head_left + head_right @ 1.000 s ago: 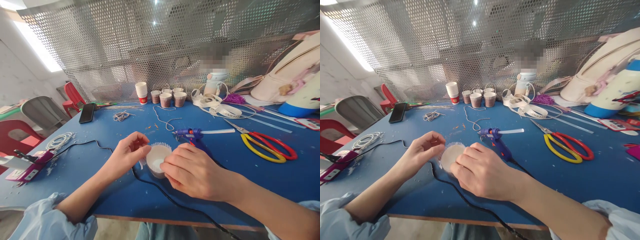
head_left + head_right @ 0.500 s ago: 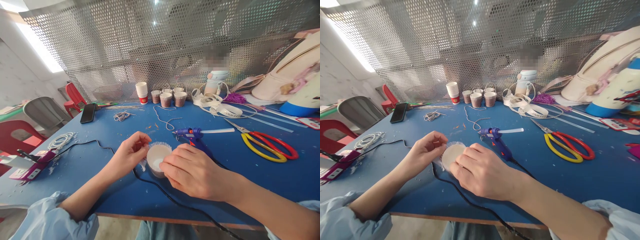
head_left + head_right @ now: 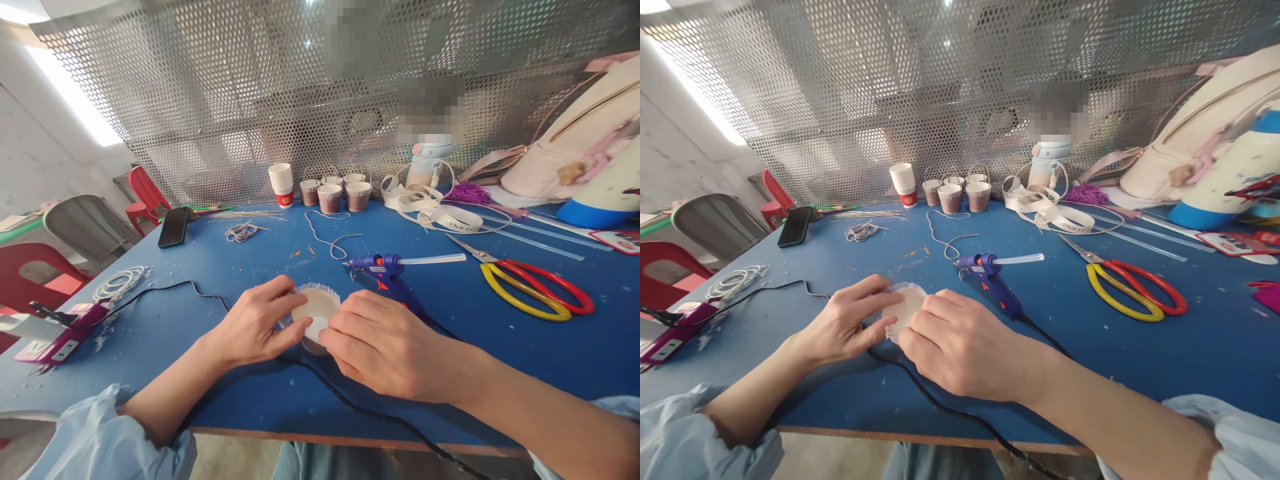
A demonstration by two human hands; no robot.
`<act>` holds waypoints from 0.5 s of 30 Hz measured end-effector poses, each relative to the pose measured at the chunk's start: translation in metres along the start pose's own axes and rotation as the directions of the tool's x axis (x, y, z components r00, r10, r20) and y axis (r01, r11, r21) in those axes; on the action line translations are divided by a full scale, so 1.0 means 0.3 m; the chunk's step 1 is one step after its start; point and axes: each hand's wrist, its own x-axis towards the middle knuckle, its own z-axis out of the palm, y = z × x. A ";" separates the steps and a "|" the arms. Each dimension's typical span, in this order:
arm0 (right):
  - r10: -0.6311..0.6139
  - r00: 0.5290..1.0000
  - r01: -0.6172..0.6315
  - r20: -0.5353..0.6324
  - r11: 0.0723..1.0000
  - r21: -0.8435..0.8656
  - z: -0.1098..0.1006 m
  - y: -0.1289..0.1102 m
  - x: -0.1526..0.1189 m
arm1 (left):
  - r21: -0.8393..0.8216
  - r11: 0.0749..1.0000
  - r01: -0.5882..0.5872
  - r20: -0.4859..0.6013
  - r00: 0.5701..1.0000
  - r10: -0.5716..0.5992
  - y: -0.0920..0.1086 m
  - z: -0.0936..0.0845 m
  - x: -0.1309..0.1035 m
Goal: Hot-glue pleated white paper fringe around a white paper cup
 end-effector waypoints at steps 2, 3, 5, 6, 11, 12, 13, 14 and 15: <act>-0.004 1.000 0.004 0.011 1.000 0.008 0.000 0.001 0.001 | 0.010 1.000 -0.027 -0.003 1.000 0.027 -0.012 0.008 -0.005; -0.007 1.000 0.006 0.015 1.000 0.010 0.000 0.002 0.001 | 0.008 0.999 -0.036 -0.011 0.999 0.036 -0.015 0.011 -0.006; -0.008 1.000 0.008 0.008 1.000 0.009 0.000 0.004 0.001 | -0.012 0.999 -0.044 -0.038 0.998 0.044 -0.019 0.017 -0.005; -0.006 1.000 0.006 0.005 1.000 0.008 0.000 0.005 0.000 | -0.029 0.999 -0.044 -0.052 0.998 0.043 -0.019 0.018 -0.003; 0.008 1.000 -0.008 0.012 1.000 0.002 -0.001 0.004 -0.003 | -0.138 0.990 0.002 -0.087 0.996 -0.014 -0.007 0.013 0.010; 0.011 1.000 -0.011 0.016 1.000 0.003 -0.001 0.002 -0.004 | -0.162 0.987 0.019 -0.088 0.996 -0.034 -0.003 0.009 0.010; 0.012 1.000 -0.012 0.020 1.000 0.005 -0.002 0.001 -0.004 | -0.189 0.981 0.038 -0.088 0.995 -0.055 0.001 0.004 0.010; 0.011 1.000 -0.011 0.024 1.000 0.007 -0.003 0.000 -0.005 | -0.223 0.973 0.056 -0.090 0.993 -0.078 0.005 -0.001 0.009; 0.008 1.000 -0.009 0.027 1.000 0.011 -0.004 -0.001 -0.005 | -0.270 0.960 0.075 -0.093 0.990 -0.104 0.008 -0.005 0.007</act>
